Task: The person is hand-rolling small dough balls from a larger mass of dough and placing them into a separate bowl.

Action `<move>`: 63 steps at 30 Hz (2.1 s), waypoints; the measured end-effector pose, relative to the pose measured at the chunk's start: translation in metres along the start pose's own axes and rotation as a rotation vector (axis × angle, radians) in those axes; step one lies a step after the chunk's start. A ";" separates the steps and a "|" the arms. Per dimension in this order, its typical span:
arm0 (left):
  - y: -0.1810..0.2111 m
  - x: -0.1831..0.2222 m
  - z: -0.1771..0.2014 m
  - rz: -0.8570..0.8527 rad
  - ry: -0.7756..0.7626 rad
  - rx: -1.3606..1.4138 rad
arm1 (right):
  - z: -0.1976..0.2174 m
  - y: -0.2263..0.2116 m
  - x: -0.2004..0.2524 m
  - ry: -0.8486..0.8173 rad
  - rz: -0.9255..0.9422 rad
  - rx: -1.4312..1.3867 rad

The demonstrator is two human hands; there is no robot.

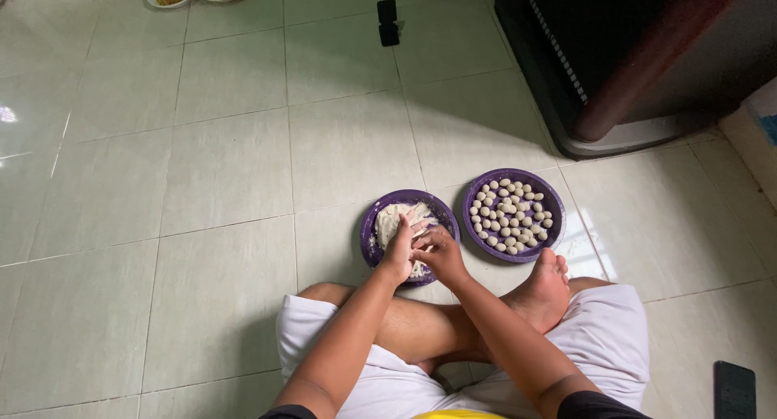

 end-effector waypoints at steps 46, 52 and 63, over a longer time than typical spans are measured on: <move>-0.062 -0.009 -0.054 -0.155 -0.541 0.167 | 0.037 -0.059 -0.026 0.073 0.153 0.069; -0.071 0.006 -0.039 0.006 -0.361 0.630 | 0.012 -0.067 0.001 -0.090 0.121 0.292; -0.058 0.029 -0.043 -0.285 -0.329 0.633 | -0.007 -0.121 0.050 -0.312 0.374 -0.217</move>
Point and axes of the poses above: each hand's wrist, its own x-axis away from the middle knuckle, its own z-axis out of the back of the hand, y = z × x, the point moved 8 cm from there along -x, towards the middle knuckle, and after that the axes turned 5 degrees about z, right-handed, at the moved point
